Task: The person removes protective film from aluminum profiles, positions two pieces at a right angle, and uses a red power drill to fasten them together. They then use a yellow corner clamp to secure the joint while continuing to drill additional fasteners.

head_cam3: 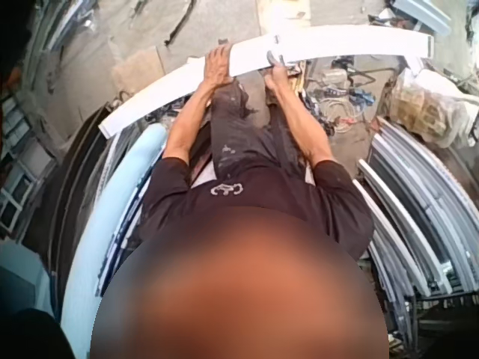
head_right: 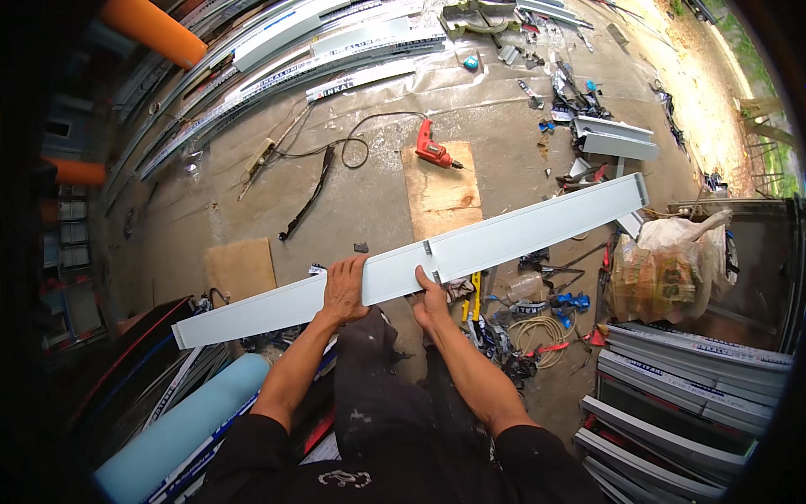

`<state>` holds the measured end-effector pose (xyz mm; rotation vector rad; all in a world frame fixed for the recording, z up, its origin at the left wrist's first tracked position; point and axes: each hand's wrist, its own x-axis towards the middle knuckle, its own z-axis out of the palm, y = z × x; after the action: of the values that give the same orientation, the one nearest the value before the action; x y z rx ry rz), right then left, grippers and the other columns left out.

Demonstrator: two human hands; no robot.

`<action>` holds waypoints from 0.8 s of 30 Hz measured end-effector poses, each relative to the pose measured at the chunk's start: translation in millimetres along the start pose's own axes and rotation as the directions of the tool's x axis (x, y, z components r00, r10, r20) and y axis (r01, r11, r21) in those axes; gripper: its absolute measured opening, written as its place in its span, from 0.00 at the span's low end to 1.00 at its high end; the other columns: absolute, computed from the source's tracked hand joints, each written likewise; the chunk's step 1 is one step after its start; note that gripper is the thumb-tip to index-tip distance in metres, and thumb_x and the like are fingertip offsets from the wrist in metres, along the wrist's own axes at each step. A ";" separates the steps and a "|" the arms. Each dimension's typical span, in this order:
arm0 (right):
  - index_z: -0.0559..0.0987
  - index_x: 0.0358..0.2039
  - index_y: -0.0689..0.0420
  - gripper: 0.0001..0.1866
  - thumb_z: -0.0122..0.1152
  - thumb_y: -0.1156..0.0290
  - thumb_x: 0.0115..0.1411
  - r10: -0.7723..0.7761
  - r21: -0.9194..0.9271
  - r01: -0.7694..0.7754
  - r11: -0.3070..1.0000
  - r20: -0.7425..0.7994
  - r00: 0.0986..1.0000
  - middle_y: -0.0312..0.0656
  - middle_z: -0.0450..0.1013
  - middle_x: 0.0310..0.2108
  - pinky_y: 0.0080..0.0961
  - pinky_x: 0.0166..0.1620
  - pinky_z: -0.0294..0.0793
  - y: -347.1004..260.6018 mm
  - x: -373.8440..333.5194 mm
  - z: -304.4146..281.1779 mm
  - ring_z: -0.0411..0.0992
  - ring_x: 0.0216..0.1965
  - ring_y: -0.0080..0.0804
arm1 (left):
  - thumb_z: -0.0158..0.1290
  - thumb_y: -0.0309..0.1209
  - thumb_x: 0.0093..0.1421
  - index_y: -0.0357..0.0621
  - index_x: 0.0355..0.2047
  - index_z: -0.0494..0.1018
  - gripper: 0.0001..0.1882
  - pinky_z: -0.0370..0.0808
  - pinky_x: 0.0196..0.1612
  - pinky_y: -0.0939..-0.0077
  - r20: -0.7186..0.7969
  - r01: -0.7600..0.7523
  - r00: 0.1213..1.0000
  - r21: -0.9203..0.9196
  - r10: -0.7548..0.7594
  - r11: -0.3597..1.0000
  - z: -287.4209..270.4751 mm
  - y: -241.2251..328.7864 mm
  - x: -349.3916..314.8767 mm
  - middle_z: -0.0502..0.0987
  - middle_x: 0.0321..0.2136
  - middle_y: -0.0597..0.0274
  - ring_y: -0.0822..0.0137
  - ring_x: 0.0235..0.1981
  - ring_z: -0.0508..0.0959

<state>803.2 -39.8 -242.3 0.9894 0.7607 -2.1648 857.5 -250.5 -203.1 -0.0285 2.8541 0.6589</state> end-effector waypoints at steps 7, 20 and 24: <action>0.68 0.64 0.66 0.35 0.70 0.59 0.65 0.367 -0.748 -0.096 0.657 0.206 0.907 0.50 0.73 0.57 0.40 0.61 0.72 42.5 138.3 -80.8 0.73 0.58 0.42 | 0.68 0.29 0.31 0.43 0.66 0.58 0.56 0.61 0.64 0.52 -0.045 0.040 0.998 0.047 -0.038 0.998 124.0 -145.8 37.4 0.68 0.54 0.49 0.45 0.57 0.67; 0.71 0.63 0.63 0.42 0.72 0.46 0.58 0.611 -0.653 0.699 -0.292 0.434 0.662 0.56 0.77 0.53 0.41 0.49 0.81 62.1 295.7 -132.2 0.78 0.51 0.50 | 0.69 0.29 0.31 0.43 0.64 0.59 0.55 0.61 0.67 0.56 -0.026 0.000 1.000 0.031 0.001 1.000 308.1 -338.6 127.6 0.69 0.55 0.49 0.47 0.59 0.68; 0.73 0.59 0.65 0.38 0.72 0.50 0.59 0.636 -0.720 0.669 -0.185 0.431 0.640 0.58 0.77 0.53 0.44 0.54 0.78 67.6 303.2 -134.5 0.78 0.51 0.54 | 0.68 0.33 0.32 0.43 0.65 0.58 0.55 0.59 0.68 0.56 -0.011 0.032 0.999 0.100 -0.031 0.994 341.5 -363.9 136.8 0.69 0.56 0.48 0.47 0.61 0.67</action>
<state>754.4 -78.5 -575.0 -0.9883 1.5226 -0.7932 816.4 -425.3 -688.4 -0.0605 2.8850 0.5100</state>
